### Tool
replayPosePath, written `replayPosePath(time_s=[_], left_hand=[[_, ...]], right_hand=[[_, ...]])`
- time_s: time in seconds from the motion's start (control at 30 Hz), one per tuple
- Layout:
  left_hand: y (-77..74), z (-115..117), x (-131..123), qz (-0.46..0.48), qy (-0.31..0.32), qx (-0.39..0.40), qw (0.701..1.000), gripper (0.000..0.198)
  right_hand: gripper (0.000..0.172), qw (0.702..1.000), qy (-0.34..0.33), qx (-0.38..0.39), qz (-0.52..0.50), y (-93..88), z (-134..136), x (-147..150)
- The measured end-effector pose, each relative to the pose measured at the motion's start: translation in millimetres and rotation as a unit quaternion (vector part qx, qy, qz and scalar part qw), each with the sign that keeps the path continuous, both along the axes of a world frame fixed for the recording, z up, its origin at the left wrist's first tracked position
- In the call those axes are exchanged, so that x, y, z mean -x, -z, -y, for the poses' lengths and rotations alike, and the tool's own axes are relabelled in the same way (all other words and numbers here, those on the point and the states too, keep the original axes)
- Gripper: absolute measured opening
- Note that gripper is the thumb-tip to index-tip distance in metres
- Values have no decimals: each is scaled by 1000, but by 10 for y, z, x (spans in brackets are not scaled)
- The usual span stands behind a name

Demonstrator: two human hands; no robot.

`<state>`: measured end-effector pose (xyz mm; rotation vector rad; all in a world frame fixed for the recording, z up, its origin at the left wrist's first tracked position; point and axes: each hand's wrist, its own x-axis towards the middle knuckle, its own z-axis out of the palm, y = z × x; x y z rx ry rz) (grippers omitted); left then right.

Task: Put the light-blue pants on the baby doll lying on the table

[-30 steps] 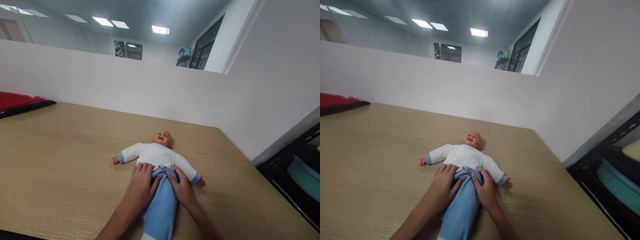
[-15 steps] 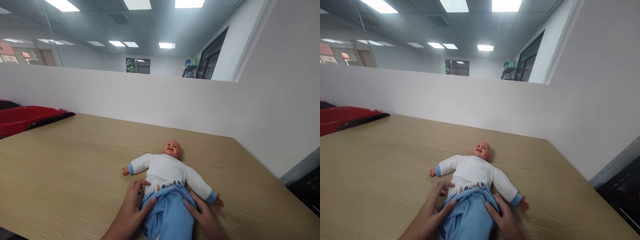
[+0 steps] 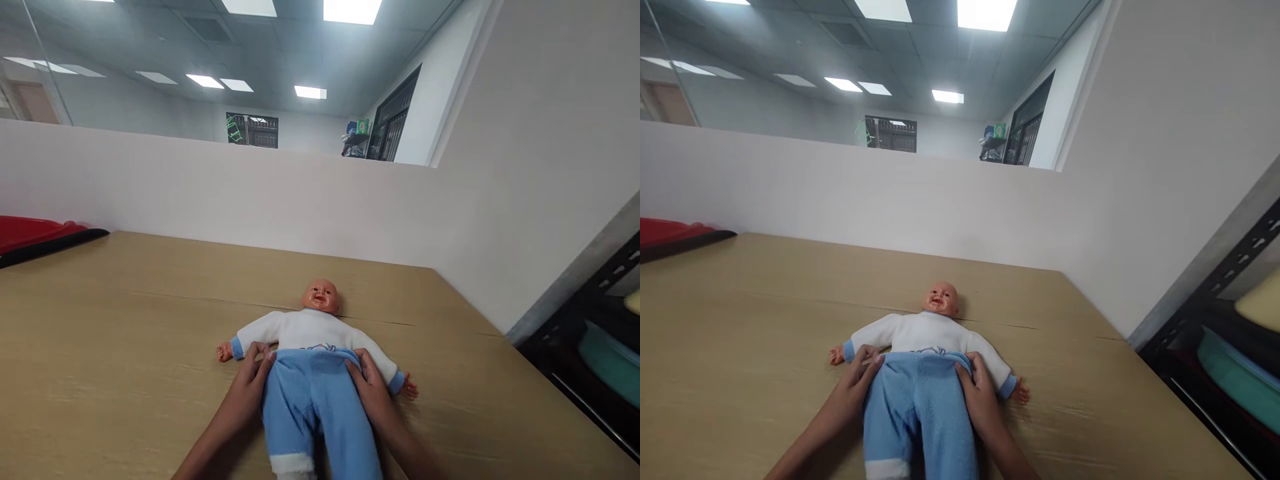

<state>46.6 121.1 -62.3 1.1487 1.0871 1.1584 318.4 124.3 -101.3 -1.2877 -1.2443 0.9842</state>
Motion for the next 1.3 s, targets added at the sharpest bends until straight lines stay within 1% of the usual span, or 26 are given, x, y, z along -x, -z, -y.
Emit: replayPosePath(time_s=[0.07,0.13,0.27,0.4,0.47,0.57,0.63,0.73,0.8,0.9,0.97,1.03,1.13,1.23,1.3], left_hand=[[-23,-126,-25,37,43,29,998,63],[-53,-205,-34,46,68,39,996,58],[-164,-231,57,45,99,51,993,56],[-330,-201,226,-21,125,14,992,53],[-375,-230,280,-50,130,-5,990,52],[-353,-340,294,-15,106,10,994,53],[-306,-429,270,15,99,24,995,53],[-256,-530,211,38,107,32,993,58],[-256,-567,174,46,121,38,991,61],[-285,-609,147,29,152,39,987,56],[-304,-651,148,1,167,28,986,55],[-317,-708,155,-36,178,15,983,52],[-340,-786,161,-80,192,-12,978,48],[-385,-816,154,-82,194,-48,976,39],[-420,-814,144,-67,191,-67,977,37]], right_hand=[[52,1000,-2,8,-8,-8,-76,-13],[54,1000,-9,17,-16,-24,-111,-25],[45,999,-33,26,-14,-120,-60,-44],[39,997,-74,7,11,-306,2,-27],[37,996,-90,-9,26,-403,-23,7],[38,994,-100,-37,22,-503,-138,85],[42,994,-101,-51,6,-522,-247,143],[48,994,-87,-65,-9,-478,-410,205],[50,996,-64,-66,-6,-416,-485,212],[53,998,-38,-56,9,-336,-512,169],[51,998,-34,-44,25,-324,-480,124],[48,998,-35,-29,40,-357,-433,87],[46,997,-51,-17,53,-466,-387,77],[45,995,-77,-30,58,-577,-410,119],[45,994,-86,-45,54,-624,-461,162]])
